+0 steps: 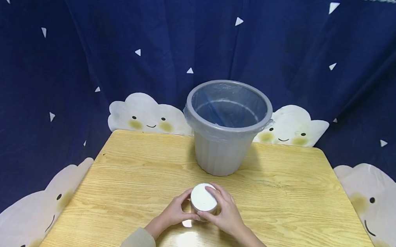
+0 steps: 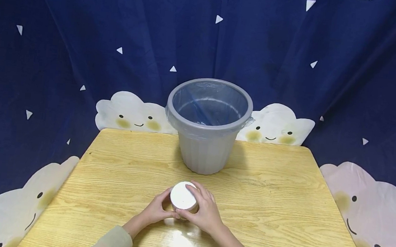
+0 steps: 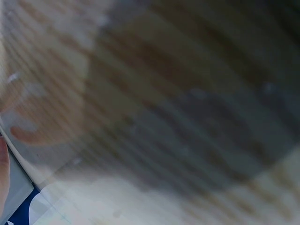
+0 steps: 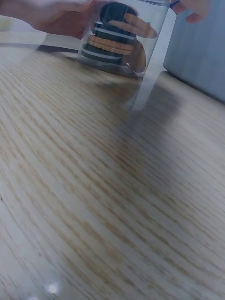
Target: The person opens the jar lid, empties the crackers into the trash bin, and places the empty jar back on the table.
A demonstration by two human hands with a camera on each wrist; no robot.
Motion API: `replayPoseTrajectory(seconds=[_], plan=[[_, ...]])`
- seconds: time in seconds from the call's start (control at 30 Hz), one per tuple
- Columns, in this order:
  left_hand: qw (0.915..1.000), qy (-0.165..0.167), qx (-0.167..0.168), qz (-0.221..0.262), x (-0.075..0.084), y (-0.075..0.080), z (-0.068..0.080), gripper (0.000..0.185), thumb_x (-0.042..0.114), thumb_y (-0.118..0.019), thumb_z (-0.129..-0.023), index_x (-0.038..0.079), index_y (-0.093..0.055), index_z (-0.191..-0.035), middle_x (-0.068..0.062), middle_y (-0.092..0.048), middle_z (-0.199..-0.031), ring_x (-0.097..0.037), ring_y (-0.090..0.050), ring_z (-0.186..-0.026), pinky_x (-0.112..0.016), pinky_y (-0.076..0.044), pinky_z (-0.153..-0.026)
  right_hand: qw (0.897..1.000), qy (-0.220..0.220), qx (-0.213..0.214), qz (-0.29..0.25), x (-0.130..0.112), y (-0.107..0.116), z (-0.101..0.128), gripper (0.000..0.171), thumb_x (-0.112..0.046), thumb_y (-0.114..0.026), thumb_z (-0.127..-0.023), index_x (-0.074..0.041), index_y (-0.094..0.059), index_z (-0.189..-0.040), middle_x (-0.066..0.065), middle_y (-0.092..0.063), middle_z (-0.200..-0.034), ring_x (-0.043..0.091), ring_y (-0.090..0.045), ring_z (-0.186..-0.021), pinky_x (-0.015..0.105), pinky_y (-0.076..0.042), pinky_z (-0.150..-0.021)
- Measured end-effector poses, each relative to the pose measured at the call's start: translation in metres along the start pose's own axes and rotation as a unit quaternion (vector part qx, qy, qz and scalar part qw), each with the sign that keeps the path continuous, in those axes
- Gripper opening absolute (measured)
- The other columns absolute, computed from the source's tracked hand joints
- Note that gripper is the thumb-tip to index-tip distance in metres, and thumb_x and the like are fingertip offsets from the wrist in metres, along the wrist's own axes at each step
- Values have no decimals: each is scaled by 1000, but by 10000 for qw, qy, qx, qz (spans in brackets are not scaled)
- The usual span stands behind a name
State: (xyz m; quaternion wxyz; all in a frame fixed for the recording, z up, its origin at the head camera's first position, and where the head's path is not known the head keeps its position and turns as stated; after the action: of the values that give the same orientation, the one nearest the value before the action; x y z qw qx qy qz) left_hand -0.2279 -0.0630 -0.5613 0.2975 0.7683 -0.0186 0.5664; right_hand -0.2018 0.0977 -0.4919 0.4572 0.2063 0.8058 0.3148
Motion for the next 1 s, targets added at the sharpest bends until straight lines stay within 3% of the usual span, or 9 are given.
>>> replayPoseTrajectory(seconds=[0.5,0.8,1.0], plan=[[10000,-74,-23,25,0,0,0,84,32,-78,-69,23,-34,-139,5,-49,-130,-14,-49,-113,-37,-41,-96,9991,358,-223,8,0,4,-3,73,-51,-72,-70,-19,-49,-132,10,-42,-138,32,-42,-121,61,-35,-91],[9999,-87,39,137,1,0,-1,82,30,-79,-69,26,-36,-138,6,-52,-127,-14,-50,-111,-36,-43,-94,9972,421,-620,-42,5,4,-8,72,-55,-68,-72,-23,-46,-133,1,-39,-141,28,-40,-124,61,-30,-97],[9999,-95,34,125,1,0,-1,83,29,-79,-68,25,-35,-139,7,-52,-128,-14,-50,-112,-36,-42,-95,9945,587,-860,-83,4,7,-11,70,-56,-65,-75,-24,-45,-134,5,-39,-141,32,-39,-124,66,-27,-95]])
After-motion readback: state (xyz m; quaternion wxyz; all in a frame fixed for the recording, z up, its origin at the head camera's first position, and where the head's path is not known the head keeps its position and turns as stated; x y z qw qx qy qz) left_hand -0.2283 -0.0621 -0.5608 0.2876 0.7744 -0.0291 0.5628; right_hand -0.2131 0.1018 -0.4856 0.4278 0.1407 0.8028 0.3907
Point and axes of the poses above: each hand's wrist, its own z-axis away from the middle knuckle, its own y-axis out of the back of the hand, x = y × z, the point moved 6 cm from there along -z, towards the middle knuckle
